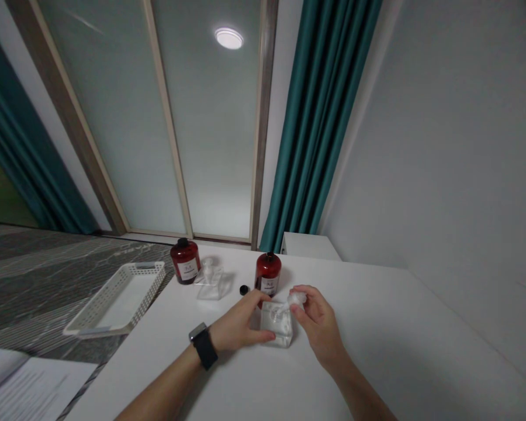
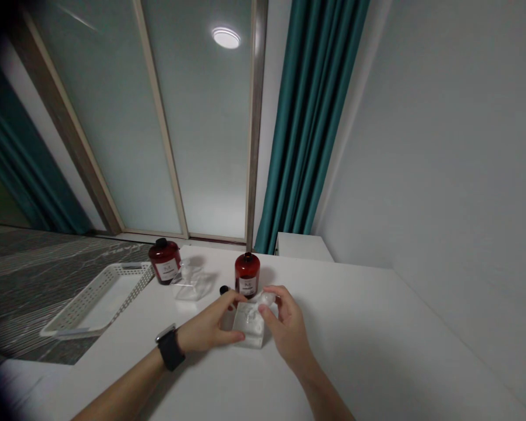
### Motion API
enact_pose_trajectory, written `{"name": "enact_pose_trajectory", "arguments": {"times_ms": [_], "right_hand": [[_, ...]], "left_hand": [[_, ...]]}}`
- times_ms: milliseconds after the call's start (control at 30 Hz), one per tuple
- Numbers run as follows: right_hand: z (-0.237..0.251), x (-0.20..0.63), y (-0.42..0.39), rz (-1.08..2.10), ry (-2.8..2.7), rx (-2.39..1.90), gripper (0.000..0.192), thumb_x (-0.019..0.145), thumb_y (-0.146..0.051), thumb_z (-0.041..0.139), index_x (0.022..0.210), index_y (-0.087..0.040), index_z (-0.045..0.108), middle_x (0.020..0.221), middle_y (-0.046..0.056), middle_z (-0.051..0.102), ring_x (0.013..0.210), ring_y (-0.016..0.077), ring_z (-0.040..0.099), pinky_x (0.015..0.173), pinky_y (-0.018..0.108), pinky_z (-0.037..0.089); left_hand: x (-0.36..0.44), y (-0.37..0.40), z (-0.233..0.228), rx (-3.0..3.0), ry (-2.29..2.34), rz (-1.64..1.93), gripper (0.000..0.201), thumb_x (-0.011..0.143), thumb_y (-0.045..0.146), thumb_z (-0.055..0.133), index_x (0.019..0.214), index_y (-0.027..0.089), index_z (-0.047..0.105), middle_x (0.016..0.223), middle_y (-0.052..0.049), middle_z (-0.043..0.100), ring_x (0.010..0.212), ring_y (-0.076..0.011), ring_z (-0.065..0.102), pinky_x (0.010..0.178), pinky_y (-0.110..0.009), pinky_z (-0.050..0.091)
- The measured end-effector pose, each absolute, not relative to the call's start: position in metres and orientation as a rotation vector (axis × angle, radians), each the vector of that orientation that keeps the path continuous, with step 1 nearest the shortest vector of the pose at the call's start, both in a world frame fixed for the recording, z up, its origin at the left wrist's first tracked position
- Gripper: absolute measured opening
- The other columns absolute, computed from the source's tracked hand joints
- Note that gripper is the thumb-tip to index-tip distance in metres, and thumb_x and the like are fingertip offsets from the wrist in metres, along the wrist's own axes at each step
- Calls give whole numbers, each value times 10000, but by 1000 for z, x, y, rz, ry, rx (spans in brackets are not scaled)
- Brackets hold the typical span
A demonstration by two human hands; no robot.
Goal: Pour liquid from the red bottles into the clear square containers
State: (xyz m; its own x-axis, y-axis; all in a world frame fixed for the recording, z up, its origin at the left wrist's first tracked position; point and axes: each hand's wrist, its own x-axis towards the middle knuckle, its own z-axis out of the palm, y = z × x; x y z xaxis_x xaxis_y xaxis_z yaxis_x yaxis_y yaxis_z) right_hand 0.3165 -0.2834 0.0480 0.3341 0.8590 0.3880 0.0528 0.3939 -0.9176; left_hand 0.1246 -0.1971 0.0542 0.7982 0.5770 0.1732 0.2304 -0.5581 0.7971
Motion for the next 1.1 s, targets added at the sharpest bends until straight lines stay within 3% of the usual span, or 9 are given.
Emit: {"name": "enact_pose_trajectory", "arguments": {"times_ms": [500,1100], "right_hand": [[49,321,-287,498,-1241,-1059,205,847,-324,691,1027,-227,680,975,64,624,885,209,594,832,347,514],[48,322,-283,644,-942,-1113,375,772,-434,749,1046,-212,622,845,22,658,732,171,588,668,277,486]], "left_hand": [[125,-197,53,2133,590,557,520,698,233,804,1151,184,553,1130,-80,606,1012,-258,573,908,-396,465],[125,-197,51,2139,579,553,515,722,277,785,1174,188,554,1151,-91,616,1040,-270,581,921,-405,463]]}}
